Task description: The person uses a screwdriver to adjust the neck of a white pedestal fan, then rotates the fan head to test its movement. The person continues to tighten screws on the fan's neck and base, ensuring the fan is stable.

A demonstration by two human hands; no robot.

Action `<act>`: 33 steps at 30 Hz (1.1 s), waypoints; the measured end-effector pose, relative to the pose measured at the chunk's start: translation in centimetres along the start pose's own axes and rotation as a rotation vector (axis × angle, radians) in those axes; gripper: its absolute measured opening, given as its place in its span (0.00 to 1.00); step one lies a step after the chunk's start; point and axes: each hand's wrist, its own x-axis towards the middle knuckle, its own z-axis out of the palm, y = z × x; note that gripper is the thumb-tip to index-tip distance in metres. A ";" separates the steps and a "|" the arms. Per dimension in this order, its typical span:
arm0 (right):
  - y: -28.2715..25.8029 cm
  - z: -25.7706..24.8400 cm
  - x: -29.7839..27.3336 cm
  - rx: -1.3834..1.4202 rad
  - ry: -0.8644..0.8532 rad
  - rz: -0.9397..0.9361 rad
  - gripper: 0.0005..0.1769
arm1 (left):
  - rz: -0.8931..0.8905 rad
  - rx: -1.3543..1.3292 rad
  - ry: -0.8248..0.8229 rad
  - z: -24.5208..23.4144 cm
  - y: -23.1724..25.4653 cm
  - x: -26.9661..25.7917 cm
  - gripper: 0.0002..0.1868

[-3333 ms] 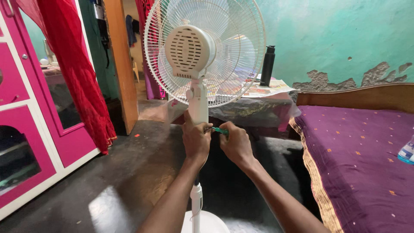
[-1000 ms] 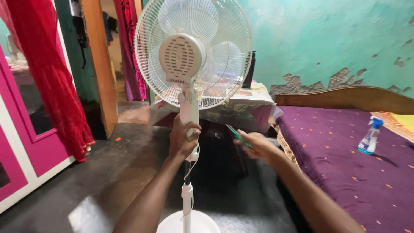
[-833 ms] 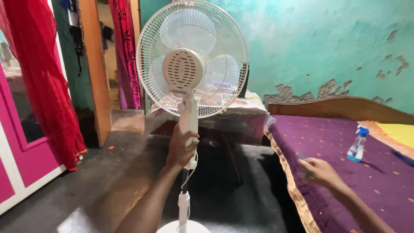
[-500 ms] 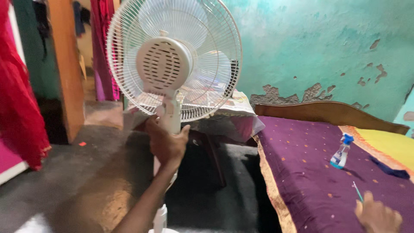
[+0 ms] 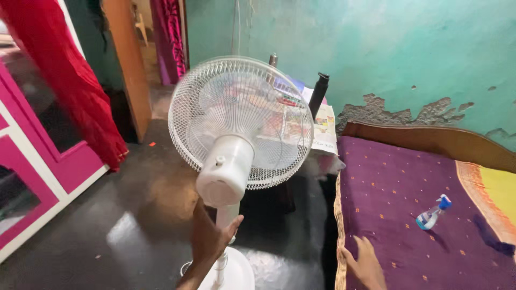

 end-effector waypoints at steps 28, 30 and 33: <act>-40.9 -19.3 24.4 -0.065 -0.341 -0.426 0.77 | -0.363 0.185 -0.631 -6.4 12.6 9.6 0.77; -40.0 -20.8 23.2 -0.012 -0.327 -0.353 0.75 | -0.305 0.201 -0.683 -6.8 12.2 10.1 0.76; -38.7 -22.3 20.6 0.028 -0.256 -0.219 0.71 | -0.193 0.192 -0.739 -7.0 13.2 12.0 0.72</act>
